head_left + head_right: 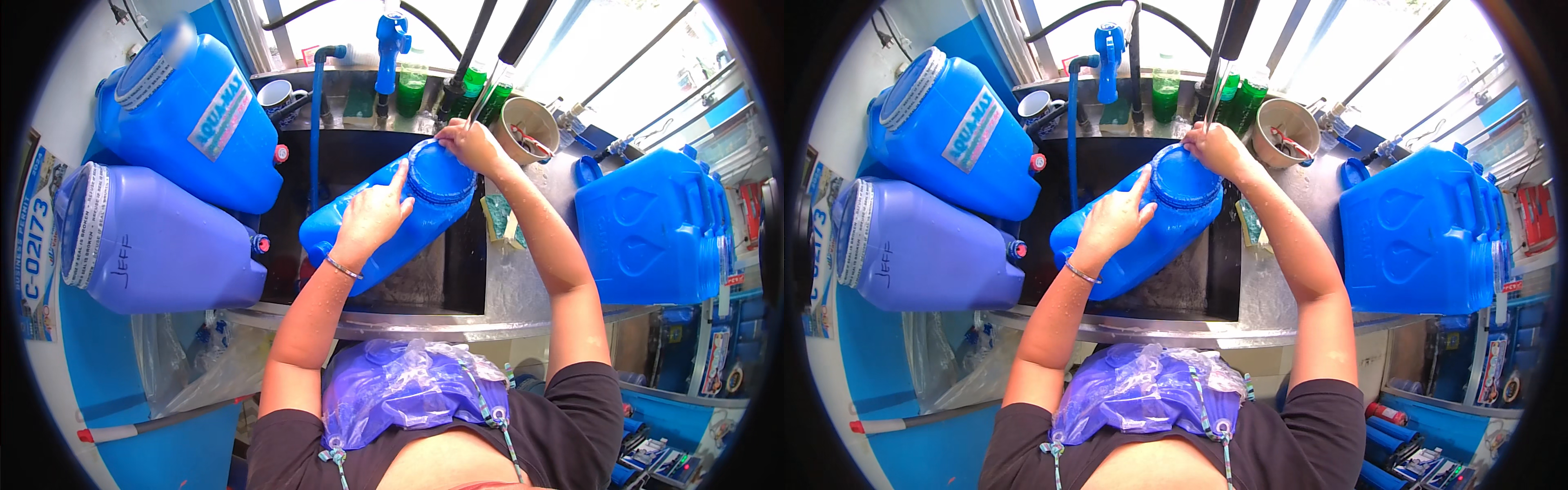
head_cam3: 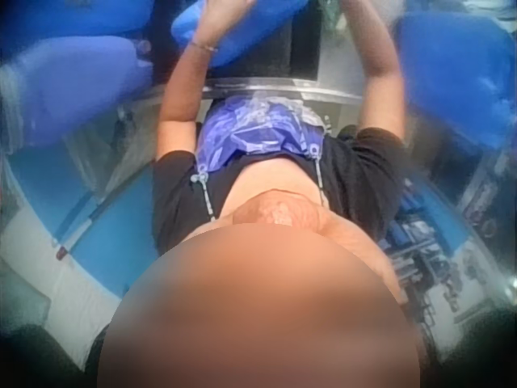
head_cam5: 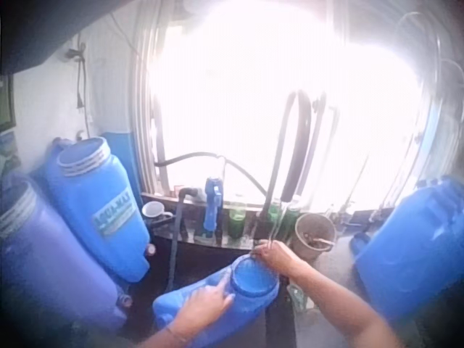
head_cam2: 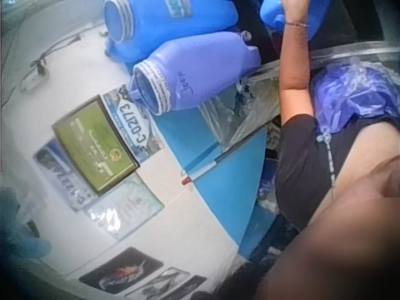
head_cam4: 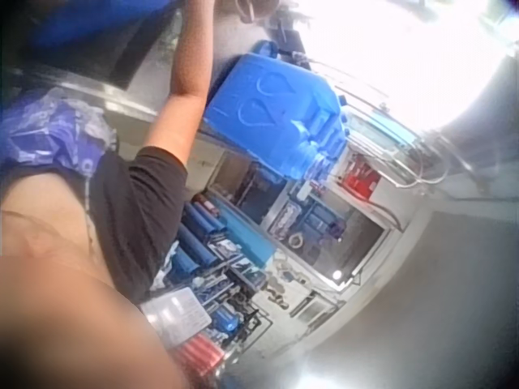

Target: The person scrubs the interior and exterior of a blue plastic jerrycan using a toothbrush, sponge, and long-handled brush. They rinse the container with water from a faucet and place the lid aside while cleaning.

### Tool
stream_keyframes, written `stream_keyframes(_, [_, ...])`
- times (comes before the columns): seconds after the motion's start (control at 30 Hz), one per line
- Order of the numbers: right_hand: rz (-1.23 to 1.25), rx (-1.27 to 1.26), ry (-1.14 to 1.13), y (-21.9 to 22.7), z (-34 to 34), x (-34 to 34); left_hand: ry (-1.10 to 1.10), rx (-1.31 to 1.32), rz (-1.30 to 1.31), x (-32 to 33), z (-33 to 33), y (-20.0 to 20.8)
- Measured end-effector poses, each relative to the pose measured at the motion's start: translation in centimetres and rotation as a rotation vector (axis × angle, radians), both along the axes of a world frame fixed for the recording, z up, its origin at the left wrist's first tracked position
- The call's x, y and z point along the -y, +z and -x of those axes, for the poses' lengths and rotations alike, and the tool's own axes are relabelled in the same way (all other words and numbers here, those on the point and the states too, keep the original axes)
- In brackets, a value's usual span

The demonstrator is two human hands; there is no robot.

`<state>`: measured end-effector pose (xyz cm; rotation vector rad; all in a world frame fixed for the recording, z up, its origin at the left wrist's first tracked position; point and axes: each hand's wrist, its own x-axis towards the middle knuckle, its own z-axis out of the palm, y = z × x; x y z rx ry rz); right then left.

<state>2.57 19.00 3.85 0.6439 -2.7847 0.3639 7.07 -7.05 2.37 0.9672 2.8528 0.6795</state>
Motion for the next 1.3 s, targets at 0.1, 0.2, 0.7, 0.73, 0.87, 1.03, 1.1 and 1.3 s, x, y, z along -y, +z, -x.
stream_keyframes(0.1, [-0.150, -0.003, 0.002, 0.5, 0.5, 1.1, -0.026, 0.023, 0.002, 1.2, 0.6, 0.1])
stream_keyframes(0.2, [-0.164, -0.018, 0.076, 0.7, 1.1, 1.2, -0.066, 0.060, 0.007, 2.3, 1.3, 0.2])
stream_keyframes(0.7, [0.324, -0.129, 0.093, -0.4, 4.1, 9.8, -0.196, 0.023, 0.006, 0.1, 0.0, 0.8])
stream_keyframes(0.73, [0.411, -0.101, 0.068, -0.4, 4.3, 11.4, -0.179, 0.041, 0.028, -0.4, -0.3, 0.9])
stream_keyframes(0.87, [1.200, 0.347, -0.105, 0.5, 3.0, 14.1, -0.081, 0.086, 0.049, -1.3, 0.3, 0.7])
stream_keyframes(1.03, [0.800, -0.133, -0.067, -0.4, -3.9, 10.8, 0.059, 0.027, -0.058, 1.9, 4.3, -0.4])
stream_keyframes(1.1, [0.836, 0.093, -0.058, -3.4, -7.8, 9.9, 0.109, 0.001, -0.086, 3.0, 5.6, -1.0])
stream_keyframes(1.3, [0.221, 0.557, -0.034, -10.3, -13.2, 8.6, 0.245, 0.089, -0.057, 4.0, 7.5, -1.7])
